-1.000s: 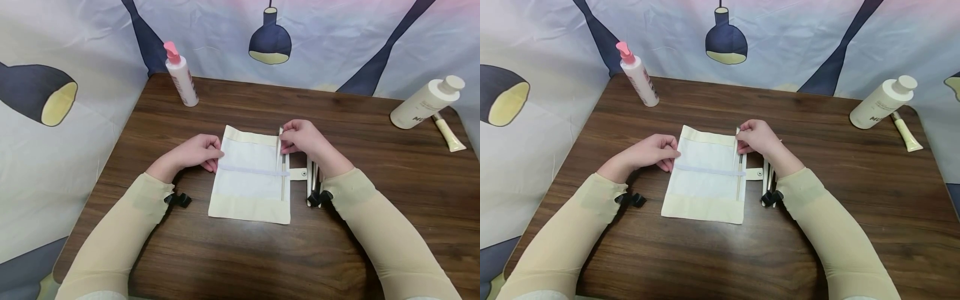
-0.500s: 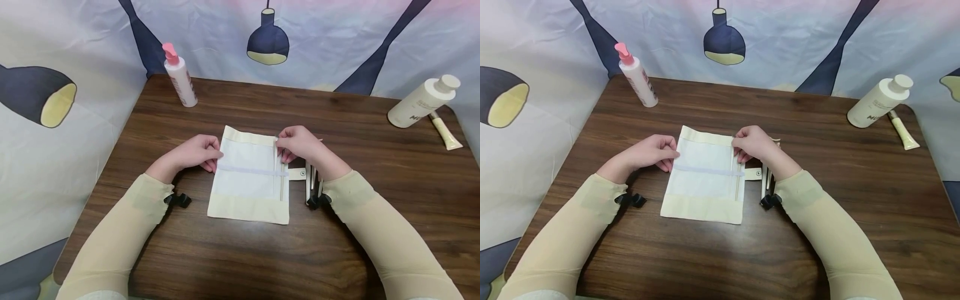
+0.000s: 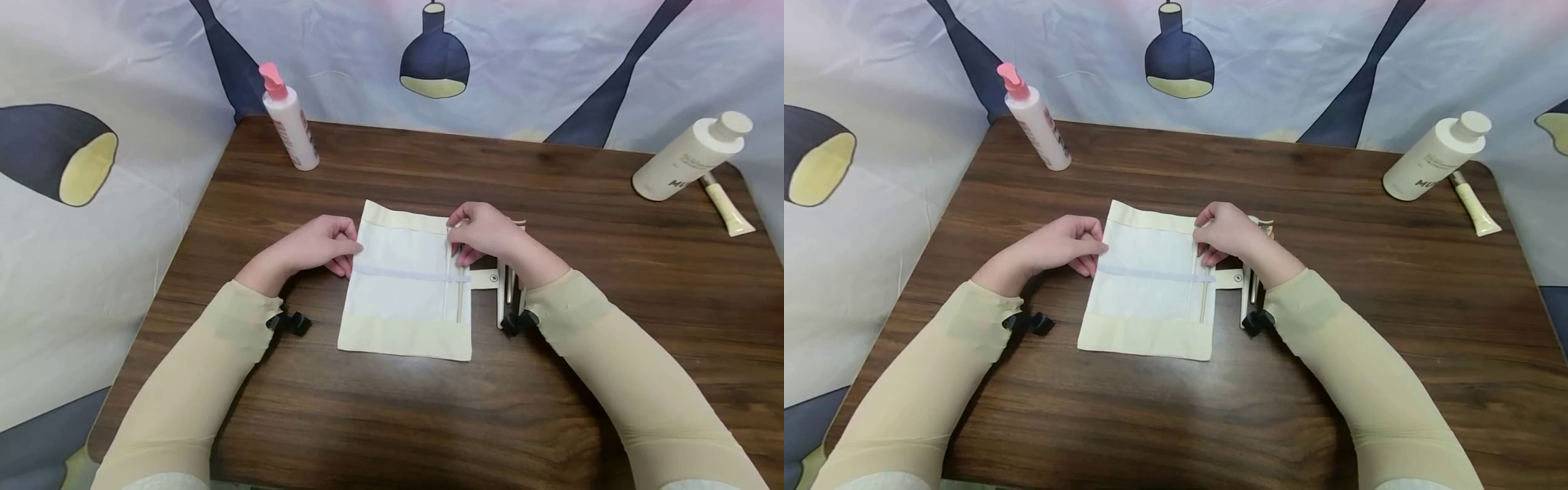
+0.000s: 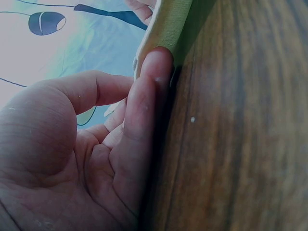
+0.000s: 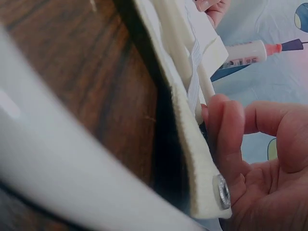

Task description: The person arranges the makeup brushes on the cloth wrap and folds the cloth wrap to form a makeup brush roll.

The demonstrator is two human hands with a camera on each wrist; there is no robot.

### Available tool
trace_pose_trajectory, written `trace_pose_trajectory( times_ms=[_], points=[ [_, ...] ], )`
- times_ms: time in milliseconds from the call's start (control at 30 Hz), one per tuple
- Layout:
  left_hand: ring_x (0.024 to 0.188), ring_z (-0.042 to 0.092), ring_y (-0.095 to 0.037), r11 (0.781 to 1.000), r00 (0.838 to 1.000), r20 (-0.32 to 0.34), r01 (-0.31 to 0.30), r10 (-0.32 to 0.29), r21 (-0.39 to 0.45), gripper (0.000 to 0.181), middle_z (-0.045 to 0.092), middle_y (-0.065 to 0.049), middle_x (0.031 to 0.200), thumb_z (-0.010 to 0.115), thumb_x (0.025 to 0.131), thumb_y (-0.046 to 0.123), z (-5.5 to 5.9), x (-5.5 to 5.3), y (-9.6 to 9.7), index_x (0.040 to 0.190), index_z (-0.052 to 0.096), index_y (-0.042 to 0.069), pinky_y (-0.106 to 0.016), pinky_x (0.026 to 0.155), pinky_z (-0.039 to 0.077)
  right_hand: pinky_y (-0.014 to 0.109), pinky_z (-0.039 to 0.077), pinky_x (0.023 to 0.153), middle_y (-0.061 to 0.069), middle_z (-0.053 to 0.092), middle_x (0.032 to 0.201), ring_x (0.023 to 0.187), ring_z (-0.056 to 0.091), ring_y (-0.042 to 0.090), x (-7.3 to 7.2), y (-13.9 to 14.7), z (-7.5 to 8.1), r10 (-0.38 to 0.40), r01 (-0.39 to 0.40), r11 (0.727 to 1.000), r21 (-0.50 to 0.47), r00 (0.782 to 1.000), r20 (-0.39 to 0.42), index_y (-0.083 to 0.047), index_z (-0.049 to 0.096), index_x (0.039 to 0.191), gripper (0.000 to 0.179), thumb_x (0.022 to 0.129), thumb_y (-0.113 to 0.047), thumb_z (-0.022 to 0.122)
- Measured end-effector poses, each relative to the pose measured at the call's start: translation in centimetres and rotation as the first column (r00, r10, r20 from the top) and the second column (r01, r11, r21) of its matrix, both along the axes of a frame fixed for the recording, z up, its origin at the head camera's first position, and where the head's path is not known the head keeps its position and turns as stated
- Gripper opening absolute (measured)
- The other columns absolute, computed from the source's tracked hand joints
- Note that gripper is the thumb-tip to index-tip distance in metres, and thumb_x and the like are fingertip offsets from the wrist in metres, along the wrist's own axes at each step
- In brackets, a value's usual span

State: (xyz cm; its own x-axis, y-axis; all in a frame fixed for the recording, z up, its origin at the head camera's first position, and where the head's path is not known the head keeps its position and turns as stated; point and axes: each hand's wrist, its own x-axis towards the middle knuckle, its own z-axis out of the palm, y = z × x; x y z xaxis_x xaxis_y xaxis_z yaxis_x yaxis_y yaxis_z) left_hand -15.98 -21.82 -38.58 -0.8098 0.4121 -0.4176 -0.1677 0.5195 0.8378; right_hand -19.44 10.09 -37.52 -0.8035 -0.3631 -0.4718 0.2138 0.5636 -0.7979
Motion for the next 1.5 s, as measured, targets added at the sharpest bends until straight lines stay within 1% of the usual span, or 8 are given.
trace_pose_trajectory(
  times_ms=[167,367,600,767,900,1067,1267,1500],
  points=[
    [0.069,0.075,-0.025,0.999,0.999,0.024,-0.033,0.033,0.011,0.018,0.074,-0.015,0.082,0.061,0.103,0.017,-0.1,0.1,0.0,0.102,0.054,0.001,-0.034,0.065,0.064,0.033,0.063,0.061,0.018,0.070,0.081,0.058,0.069,0.021,-0.6,-0.2,-0.1,0.026,-0.026,1.000,0.015,1.000,-0.005,-0.001,0.048,0.130,0.038,0.094,-0.009,0.058],
    [0.067,0.074,-0.024,0.996,0.996,0.013,-0.091,0.091,0.014,0.018,0.072,-0.015,0.082,0.062,0.103,0.019,-0.2,0.1,0.2,0.104,0.055,0.002,-0.035,0.063,0.064,0.033,0.062,0.058,0.015,0.068,0.079,0.058,0.067,0.022,-1.0,-0.7,0.1,0.090,-0.081,0.992,0.096,0.992,-0.087,-0.002,0.052,0.123,0.030,0.094,-0.008,0.061],
    [0.069,0.075,-0.025,0.996,0.996,0.016,-0.084,0.084,-0.003,0.019,0.072,-0.014,0.084,0.062,0.103,0.019,-0.3,0.1,0.0,0.104,0.055,0.002,-0.034,0.064,0.064,0.033,0.060,0.059,0.014,0.065,0.077,0.061,0.067,0.023,-0.8,-1.2,0.2,0.140,-0.121,0.980,0.158,0.984,-0.113,-0.003,0.052,0.123,0.032,0.094,-0.004,0.065],
    [0.069,0.075,-0.025,0.996,0.996,0.009,-0.088,0.088,-0.004,0.018,0.073,-0.015,0.084,0.062,0.103,0.018,-0.3,0.2,-0.1,0.103,0.055,0.002,-0.034,0.064,0.064,0.034,0.061,0.060,0.013,0.066,0.078,0.063,0.069,0.025,-0.6,-1.0,0.4,0.154,-0.133,0.980,0.150,0.978,-0.138,-0.006,0.051,0.125,0.034,0.094,-0.005,0.066],
    [0.070,0.075,-0.023,0.997,0.997,0.029,-0.076,0.076,0.006,0.018,0.073,-0.014,0.084,0.062,0.103,0.018,-0.5,0.3,0.1,0.104,0.055,0.001,-0.035,0.066,0.064,0.036,0.063,0.064,0.014,0.066,0.083,0.067,0.069,0.027,-0.2,0.8,1.4,0.109,-0.092,0.991,0.097,0.976,-0.187,-0.004,0.056,0.119,0.027,0.096,-0.009,0.068],
    [0.070,0.075,-0.023,0.997,0.997,0.019,-0.078,0.078,0.023,0.017,0.073,-0.014,0.084,0.062,0.103,0.017,-0.2,0.2,0.4,0.104,0.055,0.002,-0.035,0.066,0.065,0.040,0.062,0.063,0.016,0.066,0.085,0.069,0.068,0.027,0.8,4.3,3.2,0.028,-0.015,0.998,0.056,0.969,-0.244,-0.003,0.059,0.111,0.017,0.099,-0.013,0.067],
    [0.071,0.074,-0.021,0.996,0.995,0.055,-0.084,0.082,0.034,0.017,0.073,-0.014,0.086,0.062,0.103,0.016,-0.1,0.3,0.2,0.104,0.054,0.001,-0.036,0.068,0.065,0.036,0.061,0.062,0.015,0.067,0.083,0.067,0.066,0.022,2.0,7.4,2.6,0.016,-0.001,0.998,0.063,0.974,-0.224,0.000,0.058,0.113,0.020,0.102,-0.016,0.064],
    [0.072,0.074,-0.022,0.996,0.995,0.048,-0.085,0.084,0.024,0.018,0.072,-0.014,0.086,0.063,0.103,0.017,0.3,0.1,0.0,0.105,0.055,0.001,-0.036,0.070,0.065,0.032,0.061,0.064,0.014,0.068,0.085,0.070,0.067,0.020,2.5,9.6,2.5,0.041,-0.014,0.994,0.107,0.968,-0.248,0.000,0.059,0.111,0.014,0.102,-0.011,0.060]
  ],
)
